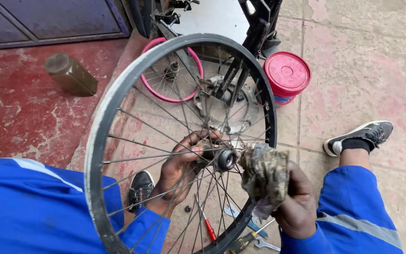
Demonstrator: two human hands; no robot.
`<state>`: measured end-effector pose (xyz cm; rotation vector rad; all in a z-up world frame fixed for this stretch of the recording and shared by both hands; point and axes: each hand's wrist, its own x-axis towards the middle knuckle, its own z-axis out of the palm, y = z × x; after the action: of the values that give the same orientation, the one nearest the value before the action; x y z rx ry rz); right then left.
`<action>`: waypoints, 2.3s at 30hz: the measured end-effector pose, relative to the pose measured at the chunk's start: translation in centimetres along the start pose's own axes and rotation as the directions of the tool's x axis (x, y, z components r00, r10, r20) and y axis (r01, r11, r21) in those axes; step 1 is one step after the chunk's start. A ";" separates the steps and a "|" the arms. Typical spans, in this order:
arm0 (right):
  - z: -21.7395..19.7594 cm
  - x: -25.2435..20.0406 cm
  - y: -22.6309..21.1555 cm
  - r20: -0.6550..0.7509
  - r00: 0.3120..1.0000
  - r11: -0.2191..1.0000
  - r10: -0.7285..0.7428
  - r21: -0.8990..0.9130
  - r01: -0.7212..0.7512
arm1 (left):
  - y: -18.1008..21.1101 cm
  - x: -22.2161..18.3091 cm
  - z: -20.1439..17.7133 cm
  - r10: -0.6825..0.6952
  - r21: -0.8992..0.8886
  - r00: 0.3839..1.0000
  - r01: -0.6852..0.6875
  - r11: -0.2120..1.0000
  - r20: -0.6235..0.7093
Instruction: Disassembling a bicycle wheel hub, cleaning the axle and bearings with a cloth, and inspecting the parts.
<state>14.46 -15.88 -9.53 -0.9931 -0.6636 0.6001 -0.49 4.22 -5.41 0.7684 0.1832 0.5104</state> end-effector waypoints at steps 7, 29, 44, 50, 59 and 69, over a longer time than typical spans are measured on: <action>4.4 1.0 -2.1 0.117 0.988 0.805 -0.103 -0.574 0.152 | -0.7 0.2 0.5 -0.050 0.218 0.999 0.045 0.975 0.021; 6.1 1.9 -0.7 0.270 0.876 0.379 -0.400 -0.821 0.426 | -0.3 0.2 0.9 -0.120 0.430 0.948 0.244 0.869 -0.296; 6.3 1.8 1.5 0.201 0.964 0.648 -0.176 -0.713 0.267 | -2.0 0.7 -0.9 0.006 0.436 0.918 0.182 0.881 -0.396; 5.3 0.8 4.0 -0.065 0.997 0.928 0.047 -0.367 -0.067 | -4.2 -0.6 0.4 0.199 0.737 0.896 0.181 0.652 -0.397; 1.4 1.7 5.8 -0.225 0.952 0.925 0.206 -0.272 -0.264 | -2.6 -0.5 0.8 0.088 0.660 0.996 -0.063 0.748 -0.005; 5.7 0.1 6.8 -0.081 0.946 0.821 0.314 -0.478 -0.313 | -11.0 0.7 -8.1 -0.200 0.101 0.644 0.399 0.911 -0.739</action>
<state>9.28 -9.78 -13.41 -1.5984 -0.6709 0.7403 1.51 2.90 -18.88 0.7328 1.1283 0.4446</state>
